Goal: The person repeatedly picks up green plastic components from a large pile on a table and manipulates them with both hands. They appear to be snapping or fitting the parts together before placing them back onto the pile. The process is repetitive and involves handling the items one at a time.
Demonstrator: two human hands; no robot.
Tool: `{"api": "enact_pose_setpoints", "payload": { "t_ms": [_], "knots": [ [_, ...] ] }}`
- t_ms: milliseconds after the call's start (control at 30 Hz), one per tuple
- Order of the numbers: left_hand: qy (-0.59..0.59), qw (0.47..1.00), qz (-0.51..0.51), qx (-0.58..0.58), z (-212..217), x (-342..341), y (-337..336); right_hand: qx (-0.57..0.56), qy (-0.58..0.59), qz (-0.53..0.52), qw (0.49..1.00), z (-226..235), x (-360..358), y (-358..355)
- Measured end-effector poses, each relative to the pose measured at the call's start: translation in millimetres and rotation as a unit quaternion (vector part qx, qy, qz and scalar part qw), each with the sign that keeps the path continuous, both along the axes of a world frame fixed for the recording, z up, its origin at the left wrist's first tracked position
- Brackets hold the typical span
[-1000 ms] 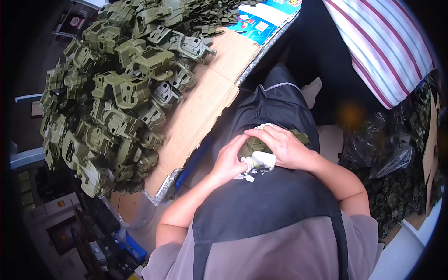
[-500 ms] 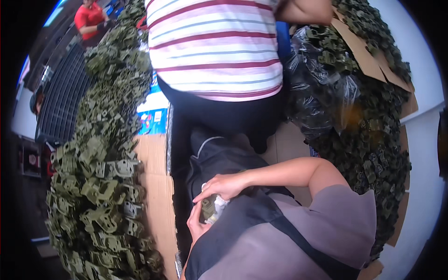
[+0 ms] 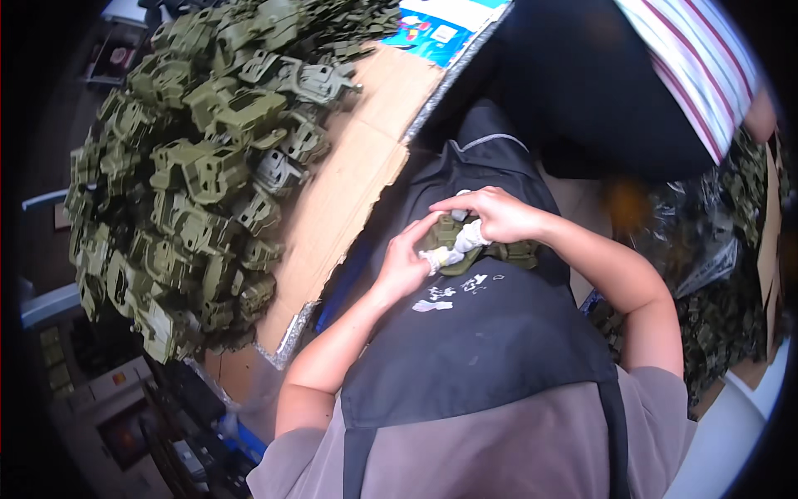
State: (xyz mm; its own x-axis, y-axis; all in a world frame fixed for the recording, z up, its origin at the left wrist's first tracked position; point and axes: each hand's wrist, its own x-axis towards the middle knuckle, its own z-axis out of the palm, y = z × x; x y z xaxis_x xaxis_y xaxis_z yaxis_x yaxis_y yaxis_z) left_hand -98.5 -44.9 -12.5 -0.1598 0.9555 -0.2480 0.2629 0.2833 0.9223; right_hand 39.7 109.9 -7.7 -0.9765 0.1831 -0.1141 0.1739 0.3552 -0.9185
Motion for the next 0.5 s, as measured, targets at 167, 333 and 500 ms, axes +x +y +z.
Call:
{"api": "enact_pose_setpoints", "payload": {
  "t_ms": [167, 333, 500],
  "knots": [
    [-0.061, 0.997, 0.007, 0.040, -6, -3, -4, -0.069, -0.042, 0.008, 0.997, 18, -7, 10],
    [-0.297, 0.946, 0.030, 0.124, 7, 3, 4, -0.350, 0.180, -0.146, 0.908, 31, 13, 11],
    [-0.237, 0.942, 0.043, 0.234, 37, 17, 54, 0.130, 0.304, -0.264, 0.906, 81, 19, -1]
  ]
}}
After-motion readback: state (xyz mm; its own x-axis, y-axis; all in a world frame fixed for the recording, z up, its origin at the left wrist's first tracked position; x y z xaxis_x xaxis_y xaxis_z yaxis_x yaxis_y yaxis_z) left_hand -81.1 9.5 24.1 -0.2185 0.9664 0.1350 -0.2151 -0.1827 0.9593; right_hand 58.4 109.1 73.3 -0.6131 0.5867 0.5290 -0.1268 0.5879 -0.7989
